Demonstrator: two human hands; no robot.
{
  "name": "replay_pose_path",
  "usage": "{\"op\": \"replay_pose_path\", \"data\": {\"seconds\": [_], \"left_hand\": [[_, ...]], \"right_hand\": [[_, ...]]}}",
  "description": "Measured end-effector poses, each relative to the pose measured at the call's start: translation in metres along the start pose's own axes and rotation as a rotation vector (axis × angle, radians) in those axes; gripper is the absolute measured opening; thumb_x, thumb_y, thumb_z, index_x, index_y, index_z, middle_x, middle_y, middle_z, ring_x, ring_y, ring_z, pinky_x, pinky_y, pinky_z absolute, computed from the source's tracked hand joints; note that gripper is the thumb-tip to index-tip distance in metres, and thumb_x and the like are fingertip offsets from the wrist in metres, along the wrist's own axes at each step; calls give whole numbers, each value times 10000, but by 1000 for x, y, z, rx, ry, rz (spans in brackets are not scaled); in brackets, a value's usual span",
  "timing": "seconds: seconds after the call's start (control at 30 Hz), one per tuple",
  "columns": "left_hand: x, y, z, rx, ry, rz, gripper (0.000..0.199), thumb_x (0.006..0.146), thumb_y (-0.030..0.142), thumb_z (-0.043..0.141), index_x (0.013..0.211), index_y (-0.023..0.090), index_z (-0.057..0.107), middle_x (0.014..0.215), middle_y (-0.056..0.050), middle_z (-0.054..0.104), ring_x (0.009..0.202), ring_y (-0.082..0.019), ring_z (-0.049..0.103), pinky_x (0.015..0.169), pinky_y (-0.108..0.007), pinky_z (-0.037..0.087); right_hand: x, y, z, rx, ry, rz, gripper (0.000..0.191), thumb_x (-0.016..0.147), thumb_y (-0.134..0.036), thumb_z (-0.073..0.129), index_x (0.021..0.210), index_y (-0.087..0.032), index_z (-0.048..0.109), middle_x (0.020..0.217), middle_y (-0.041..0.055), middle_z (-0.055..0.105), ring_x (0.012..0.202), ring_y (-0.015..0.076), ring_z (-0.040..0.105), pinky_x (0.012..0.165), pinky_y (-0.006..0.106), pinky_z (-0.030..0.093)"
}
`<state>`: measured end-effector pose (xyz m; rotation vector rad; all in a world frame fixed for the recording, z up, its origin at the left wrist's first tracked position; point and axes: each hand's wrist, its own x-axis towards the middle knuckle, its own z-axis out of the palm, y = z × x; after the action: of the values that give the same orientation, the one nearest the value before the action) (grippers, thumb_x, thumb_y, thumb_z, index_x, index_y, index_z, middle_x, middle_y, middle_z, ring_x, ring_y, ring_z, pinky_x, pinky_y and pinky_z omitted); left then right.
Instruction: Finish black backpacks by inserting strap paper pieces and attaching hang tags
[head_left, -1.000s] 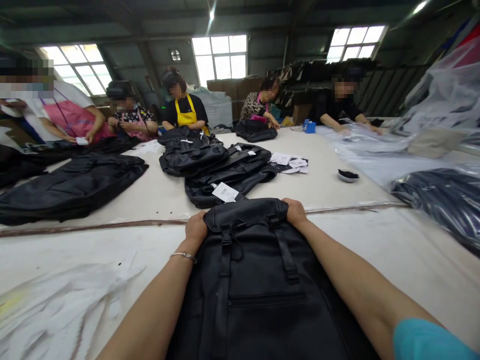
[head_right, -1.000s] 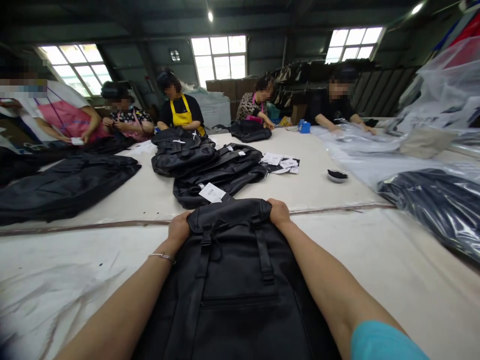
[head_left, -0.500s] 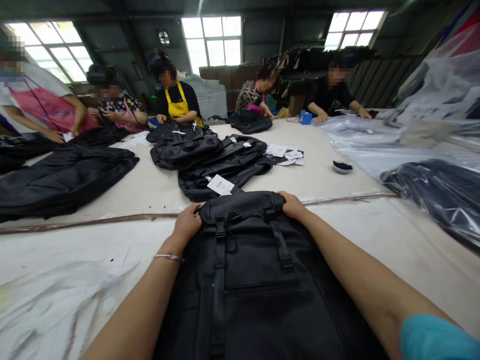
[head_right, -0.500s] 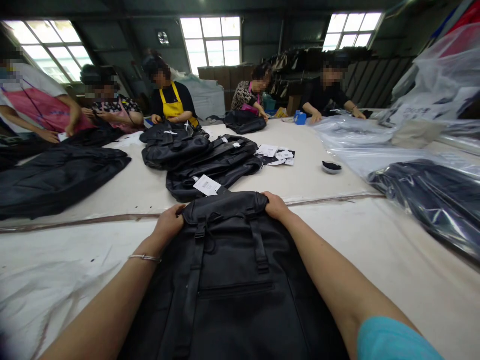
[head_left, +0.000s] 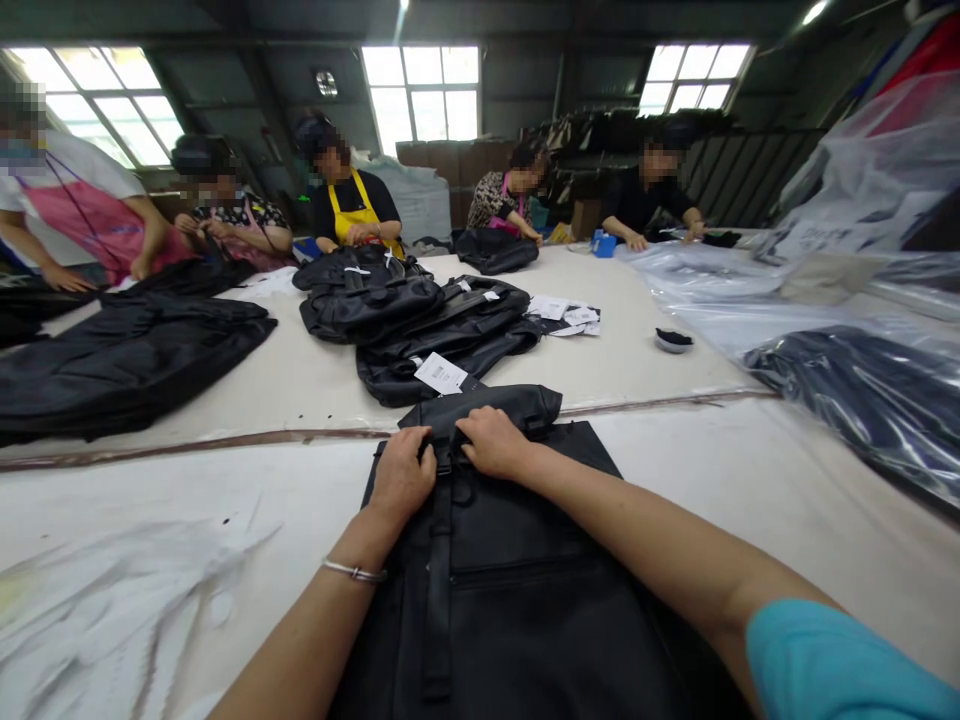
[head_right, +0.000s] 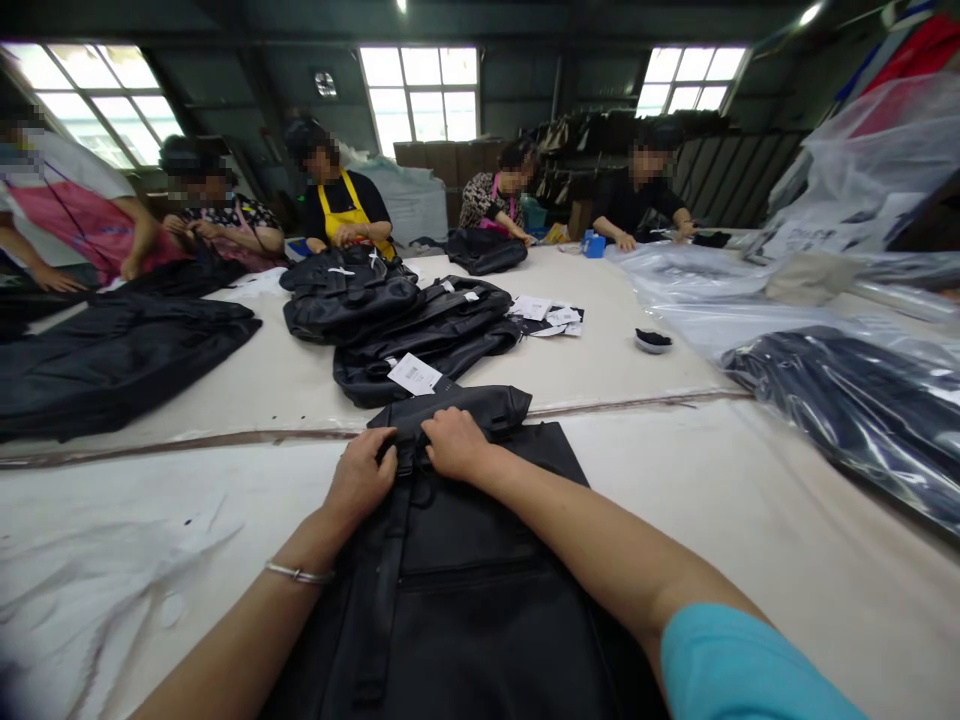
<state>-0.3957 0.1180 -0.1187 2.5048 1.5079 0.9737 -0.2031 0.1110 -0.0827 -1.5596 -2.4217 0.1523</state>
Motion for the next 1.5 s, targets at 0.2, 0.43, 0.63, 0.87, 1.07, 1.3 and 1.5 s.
{"op": "replay_pose_path", "data": {"seconds": [0.2, 0.43, 0.63, 0.87, 1.07, 1.3, 1.5], "left_hand": [[-7, -9, 1, -57, -10, 10, 270, 846, 156, 470, 1067, 176, 623, 1118, -104, 659, 1090, -224, 582, 1027, -399, 449], [-7, -2, -5, -19, -26, -2, 261, 854, 162, 470, 1054, 176, 636, 1121, -108, 653, 1098, -236, 574, 1033, -411, 438], [-3, 33, -36, -102, -140, 288, 412, 826, 247, 566, 1234, 195, 585, 1278, -111, 577, 1239, -260, 490, 1083, -441, 386], [15, 60, -15, -68, -397, 538, 317, 929, 314, 497, 1218, 239, 603, 1275, -75, 626, 1321, -250, 443, 1132, -490, 269], [12, 77, -22, -2, -201, 522, 288, 911, 418, 507, 1086, 231, 639, 1073, -74, 681, 1119, -237, 567, 1105, -465, 301], [7, 58, -33, 54, -479, 373, 529, 702, 114, 566, 1216, 226, 619, 1195, -103, 651, 1067, -271, 593, 952, -419, 454], [59, 52, -44, -197, -956, 199, 601, 628, 139, 557, 1197, 299, 664, 1164, 5, 703, 1048, -220, 645, 947, -285, 467]], "right_hand": [[-19, -1, 0, 482, 320, 7, 53, 832, -209, 594, 836, -161, 617, 846, 47, 620, 853, 183, 561, 826, 325, 445], [-96, -15, -24, 847, 429, -146, 148, 948, -255, 505, 935, -176, 629, 926, 62, 673, 937, 182, 621, 904, 367, 478], [-120, -46, -45, 653, 383, -456, 170, 969, -271, 452, 980, -169, 587, 932, 93, 675, 1013, 197, 613, 936, 409, 463], [-99, -70, -62, 749, 346, -598, 391, 1005, -412, 301, 743, -190, 490, 683, 48, 598, 685, 145, 577, 726, 303, 484], [-105, -84, -64, 699, 332, -659, 377, 987, -445, 337, 711, -215, 448, 604, 11, 540, 612, 140, 540, 680, 285, 460], [-131, -93, -64, 622, 276, -737, 296, 957, -392, 395, 714, -229, 435, 581, -17, 535, 570, 140, 529, 594, 304, 394], [-142, -97, -66, 653, 332, -771, 314, 964, -374, 389, 692, -219, 417, 561, -40, 525, 504, 110, 484, 525, 300, 323]]}}
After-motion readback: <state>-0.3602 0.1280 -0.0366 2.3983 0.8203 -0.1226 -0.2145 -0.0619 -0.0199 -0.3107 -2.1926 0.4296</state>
